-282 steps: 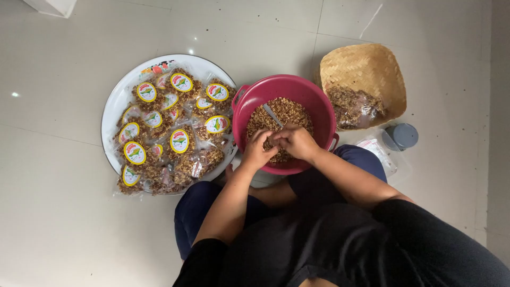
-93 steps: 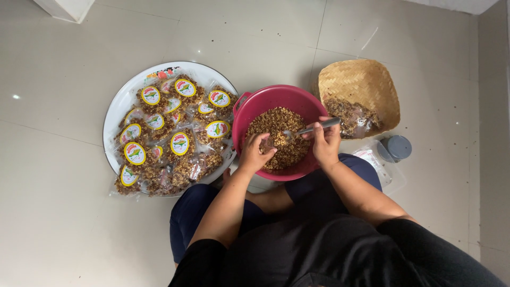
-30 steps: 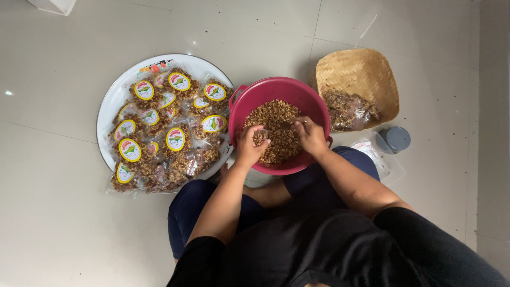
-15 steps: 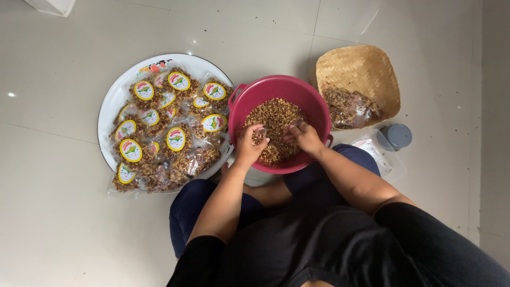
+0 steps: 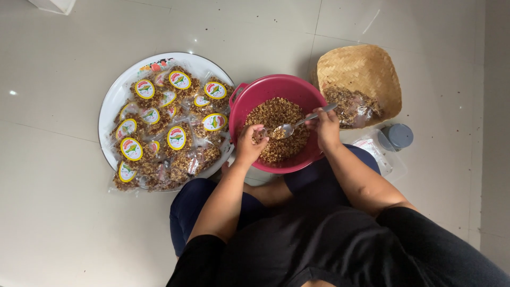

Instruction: Scooping small fried snacks from a large bowl into individual plastic bags using a spoon.

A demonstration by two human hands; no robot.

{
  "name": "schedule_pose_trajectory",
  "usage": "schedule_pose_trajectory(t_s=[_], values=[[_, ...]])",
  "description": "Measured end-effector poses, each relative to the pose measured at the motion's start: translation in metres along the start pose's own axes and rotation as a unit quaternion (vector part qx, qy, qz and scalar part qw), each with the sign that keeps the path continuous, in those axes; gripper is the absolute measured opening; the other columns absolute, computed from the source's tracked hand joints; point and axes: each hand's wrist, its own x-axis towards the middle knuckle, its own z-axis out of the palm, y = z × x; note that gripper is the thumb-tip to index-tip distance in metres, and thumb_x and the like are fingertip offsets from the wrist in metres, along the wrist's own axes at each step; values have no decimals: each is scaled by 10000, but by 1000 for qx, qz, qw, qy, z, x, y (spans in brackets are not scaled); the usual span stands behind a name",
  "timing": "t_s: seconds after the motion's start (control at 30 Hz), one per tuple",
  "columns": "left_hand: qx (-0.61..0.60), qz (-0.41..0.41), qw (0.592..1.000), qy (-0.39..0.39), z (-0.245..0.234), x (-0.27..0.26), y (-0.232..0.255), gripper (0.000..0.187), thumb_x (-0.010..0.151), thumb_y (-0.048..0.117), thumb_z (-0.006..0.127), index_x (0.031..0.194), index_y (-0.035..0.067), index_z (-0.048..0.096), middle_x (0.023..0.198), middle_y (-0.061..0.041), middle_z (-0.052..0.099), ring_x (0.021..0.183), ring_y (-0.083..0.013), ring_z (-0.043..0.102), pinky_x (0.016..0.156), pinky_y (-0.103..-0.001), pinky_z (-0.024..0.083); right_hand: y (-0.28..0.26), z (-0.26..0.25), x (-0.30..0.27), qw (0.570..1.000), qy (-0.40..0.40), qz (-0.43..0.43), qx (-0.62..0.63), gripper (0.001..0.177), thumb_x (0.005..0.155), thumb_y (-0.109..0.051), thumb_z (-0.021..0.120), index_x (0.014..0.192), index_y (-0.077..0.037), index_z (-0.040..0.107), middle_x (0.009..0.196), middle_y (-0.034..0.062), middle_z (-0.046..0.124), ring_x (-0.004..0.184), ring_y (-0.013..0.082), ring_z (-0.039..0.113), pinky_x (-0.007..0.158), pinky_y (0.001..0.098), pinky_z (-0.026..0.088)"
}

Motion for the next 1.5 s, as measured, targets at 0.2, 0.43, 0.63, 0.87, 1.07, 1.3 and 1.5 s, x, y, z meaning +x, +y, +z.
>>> schedule_pose_trajectory(t_s=[0.2, 0.43, 0.63, 0.87, 1.07, 1.3, 1.5], values=[[7, 28, 1000, -13, -3, 0, 5, 455, 657, 146, 888, 1088, 148, 745, 955, -54, 732, 947, -288, 714, 839, -391, 582, -22, 4, -17, 992, 22, -105, 71, 191, 1086, -183, 486, 1102, -7, 558, 898, 200, 731, 674, 201, 756, 647, 319, 663], [25, 45, 999, -6, 2, -2, -3, 491, 636, 183, 905, 1096, 152, 737, 951, -41, 727, 937, -271, 710, 827, -377, 587, -28, 18, -41, 978, -9, -184, 97, 179, 1108, -156, 480, 1098, -2, 569, 897, 231, 712, 671, 240, 752, 653, 328, 663], [38, 43, 998, -19, 0, -3, 0, 552, 646, 206, 902, 1159, 132, 711, 1000, -77, 714, 969, -312, 704, 852, -406, 580, -26, 27, -53, 963, -66, -252, 63, 188, 1115, -107, 463, 1100, 48, 570, 919, 259, 711, 679, 270, 749, 656, 370, 653], [41, 44, 997, -47, -7, -2, 17, 583, 664, 192, 886, 1205, 105, 686, 1018, -130, 691, 1001, -364, 692, 866, -445, 573, -20, 27, -58, 930, -128, -344, 9, 178, 1082, -35, 494, 1112, 119, 576, 948, 324, 706, 677, 367, 755, 639, 469, 637], [51, 24, 997, -58, -6, -3, 17, 582, 684, 178, 862, 1230, 106, 673, 1053, -121, 678, 1031, -357, 687, 870, -444, 577, -44, 37, -77, 889, -154, -428, -63, 174, 1050, -46, 550, 1057, 111, 626, 850, 247, 727, 663, 356, 753, 605, 434, 601], [35, -7, 997, -73, -4, -1, 13, 549, 731, 193, 842, 1249, 147, 666, 1085, -61, 677, 1055, -307, 686, 878, -426, 581, -49, 24, -63, 781, -95, -589, -185, 127, 972, -91, 683, 924, 12, 740, 906, 161, 752, 751, 328, 732, 656, 399, 583], [5, -8, 999, -37, -1, -1, 5, 445, 698, 183, 875, 1114, 152, 720, 983, -54, 718, 977, -284, 709, 837, -385, 586, -52, 0, -33, 781, -54, -501, -369, 193, 934, -20, 750, 1116, -19, 686, 962, 175, 703, 843, 431, 697, 706, 497, 560]])
